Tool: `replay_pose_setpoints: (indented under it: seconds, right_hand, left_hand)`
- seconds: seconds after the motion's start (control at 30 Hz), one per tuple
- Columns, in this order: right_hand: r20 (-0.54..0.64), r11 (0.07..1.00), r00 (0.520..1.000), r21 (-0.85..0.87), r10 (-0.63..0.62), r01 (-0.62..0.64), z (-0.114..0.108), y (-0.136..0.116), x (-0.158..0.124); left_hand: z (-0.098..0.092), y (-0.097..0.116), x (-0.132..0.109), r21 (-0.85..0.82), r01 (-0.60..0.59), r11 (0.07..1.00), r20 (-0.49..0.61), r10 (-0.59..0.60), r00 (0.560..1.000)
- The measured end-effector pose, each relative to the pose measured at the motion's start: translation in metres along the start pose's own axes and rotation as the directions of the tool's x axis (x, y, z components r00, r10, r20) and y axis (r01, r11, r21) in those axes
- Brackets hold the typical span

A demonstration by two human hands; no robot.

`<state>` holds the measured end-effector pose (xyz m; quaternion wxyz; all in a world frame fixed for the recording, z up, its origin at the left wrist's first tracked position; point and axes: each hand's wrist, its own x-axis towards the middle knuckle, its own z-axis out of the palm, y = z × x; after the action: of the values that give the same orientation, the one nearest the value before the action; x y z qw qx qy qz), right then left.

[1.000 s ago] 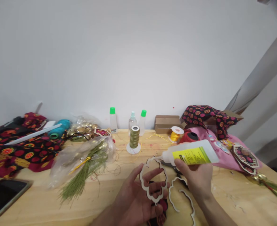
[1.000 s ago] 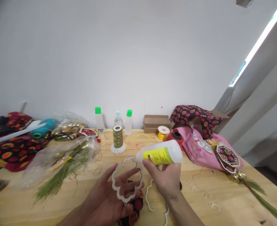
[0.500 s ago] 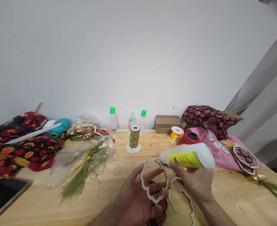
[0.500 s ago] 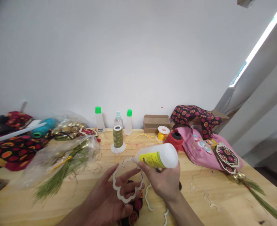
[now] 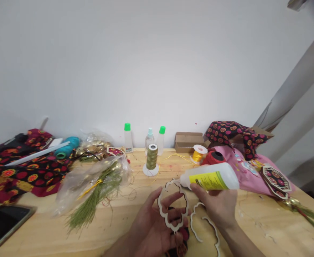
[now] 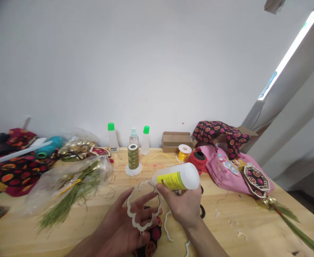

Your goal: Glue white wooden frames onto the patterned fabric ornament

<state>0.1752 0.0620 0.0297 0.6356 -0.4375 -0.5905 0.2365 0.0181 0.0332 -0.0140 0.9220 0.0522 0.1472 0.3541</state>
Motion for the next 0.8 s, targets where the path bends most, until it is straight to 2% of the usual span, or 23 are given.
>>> replay_pose_setpoints:
  seconds: [0.17,0.33,0.5,0.8]
  right_hand:
    - [-0.01,1.0,1.0,-0.009,0.024,-0.024,0.003,0.004,-0.003]
    - [0.021,0.992,0.993,0.05,0.113,-0.114,0.008,0.001,-0.008]
    - [0.059,0.987,0.99,0.099,0.124,-0.13,0.012,0.001,-0.011]
    - [0.044,0.983,0.988,0.11,0.146,-0.15,0.014,0.0,-0.013]
  left_hand:
    - [-0.001,-0.001,0.002,0.008,-0.029,1.0,-0.046,0.029,0.999]
    - [0.0,-0.001,0.003,0.015,-0.048,0.999,-0.097,0.049,0.994]
    - [0.0,-0.001,0.003,0.007,-0.051,0.999,-0.089,0.051,0.995]
    - [0.0,0.0,0.003,0.013,-0.053,0.999,-0.068,0.054,0.996]
